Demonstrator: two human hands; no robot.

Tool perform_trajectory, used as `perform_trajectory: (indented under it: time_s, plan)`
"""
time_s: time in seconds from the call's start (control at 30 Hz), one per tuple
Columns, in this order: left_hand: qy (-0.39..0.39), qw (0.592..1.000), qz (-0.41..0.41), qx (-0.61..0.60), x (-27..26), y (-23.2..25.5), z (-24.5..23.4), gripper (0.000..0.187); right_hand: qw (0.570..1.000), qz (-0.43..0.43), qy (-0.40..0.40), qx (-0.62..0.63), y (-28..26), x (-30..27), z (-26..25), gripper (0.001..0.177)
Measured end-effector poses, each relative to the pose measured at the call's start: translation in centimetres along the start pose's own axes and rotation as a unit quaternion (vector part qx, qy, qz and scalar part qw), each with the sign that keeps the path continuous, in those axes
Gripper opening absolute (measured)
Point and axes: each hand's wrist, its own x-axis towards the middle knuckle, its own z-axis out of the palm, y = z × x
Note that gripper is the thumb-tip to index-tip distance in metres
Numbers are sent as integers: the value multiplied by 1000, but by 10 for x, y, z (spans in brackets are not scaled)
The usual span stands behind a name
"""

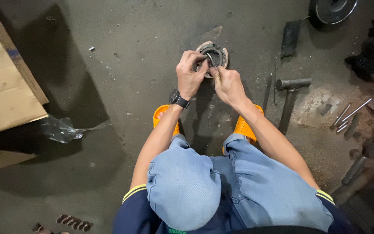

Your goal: The person sits on the floor and uses pliers to manipulate a circular mechanical part, likely a brake assembly. They repeatedly adjust components within the assembly, flip it over, and use the pliers to press or reposition internal parts.

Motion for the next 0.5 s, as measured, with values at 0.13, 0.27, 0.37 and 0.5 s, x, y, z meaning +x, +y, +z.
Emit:
perform_trajectory:
  time_s: [0.13, 0.27, 0.37, 0.5]
  plan:
    - [2, 1000, 23, 12, -4, -2, 3, 7, 1000, -6, 16, 1, -12, -2, -1, 48]
    - [6, 999, 31, 6, -6, 1, 1, 10, 1000, -5, 28, 4, -9, -6, 3, 48]
    - [2, 997, 78, 18, -6, 2, 0, 4, 1000, -5, 23, 16, -2, -7, 6, 51]
    - [-18, 995, 95, 30, -7, 2, 2, 2, 999, 1, 18, 41, 8, -9, 9, 52]
